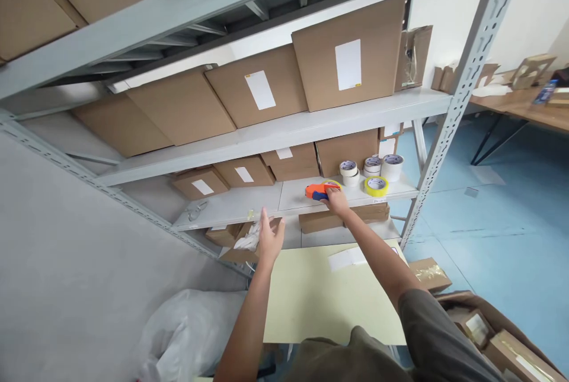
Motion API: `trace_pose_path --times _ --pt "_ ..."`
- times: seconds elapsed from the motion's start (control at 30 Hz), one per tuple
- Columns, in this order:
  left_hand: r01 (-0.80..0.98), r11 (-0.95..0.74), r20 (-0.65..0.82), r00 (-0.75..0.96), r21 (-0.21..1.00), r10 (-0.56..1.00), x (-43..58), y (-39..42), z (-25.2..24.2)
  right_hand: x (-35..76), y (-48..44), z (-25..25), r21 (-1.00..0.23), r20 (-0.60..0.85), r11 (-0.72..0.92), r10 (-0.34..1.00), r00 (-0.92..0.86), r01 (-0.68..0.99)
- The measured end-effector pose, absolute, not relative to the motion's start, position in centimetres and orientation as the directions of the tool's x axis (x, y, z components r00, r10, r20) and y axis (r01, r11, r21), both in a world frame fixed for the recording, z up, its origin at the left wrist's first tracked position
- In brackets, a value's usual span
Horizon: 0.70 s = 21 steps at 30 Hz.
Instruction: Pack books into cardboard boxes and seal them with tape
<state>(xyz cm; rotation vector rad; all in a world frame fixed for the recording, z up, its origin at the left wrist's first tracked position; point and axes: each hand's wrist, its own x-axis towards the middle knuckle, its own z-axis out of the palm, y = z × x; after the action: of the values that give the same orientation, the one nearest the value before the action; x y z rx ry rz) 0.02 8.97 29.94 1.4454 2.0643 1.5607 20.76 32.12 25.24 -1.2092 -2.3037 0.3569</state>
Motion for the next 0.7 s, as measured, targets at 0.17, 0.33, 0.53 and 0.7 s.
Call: trace_pose_path --times 0.17,0.33,0.53,0.7 --pt "0.557 0.031 0.309 -0.505 0.830 0.806 1.0 7.4 27.8 19.2 35.4 24.7 -0.309 0.106 0.547 0.832 -0.544 0.778" --pt "0.553 0.095 0.260 -0.529 0.828 0.808 2.2 6.1 26.4 19.4 37.4 23.9 -0.176 0.040 0.606 0.792 -0.610 0.776" --pt "0.567 0.144 0.231 -0.536 0.811 0.812 2.4 2.7 25.2 20.2 39.8 24.4 -0.052 0.153 0.701 0.709 -0.688 0.711" --pt "0.591 0.146 0.287 -0.575 0.794 0.766 -0.5 0.7 24.5 19.0 36.1 25.0 -0.290 0.552 0.860 0.508 -0.661 0.419"
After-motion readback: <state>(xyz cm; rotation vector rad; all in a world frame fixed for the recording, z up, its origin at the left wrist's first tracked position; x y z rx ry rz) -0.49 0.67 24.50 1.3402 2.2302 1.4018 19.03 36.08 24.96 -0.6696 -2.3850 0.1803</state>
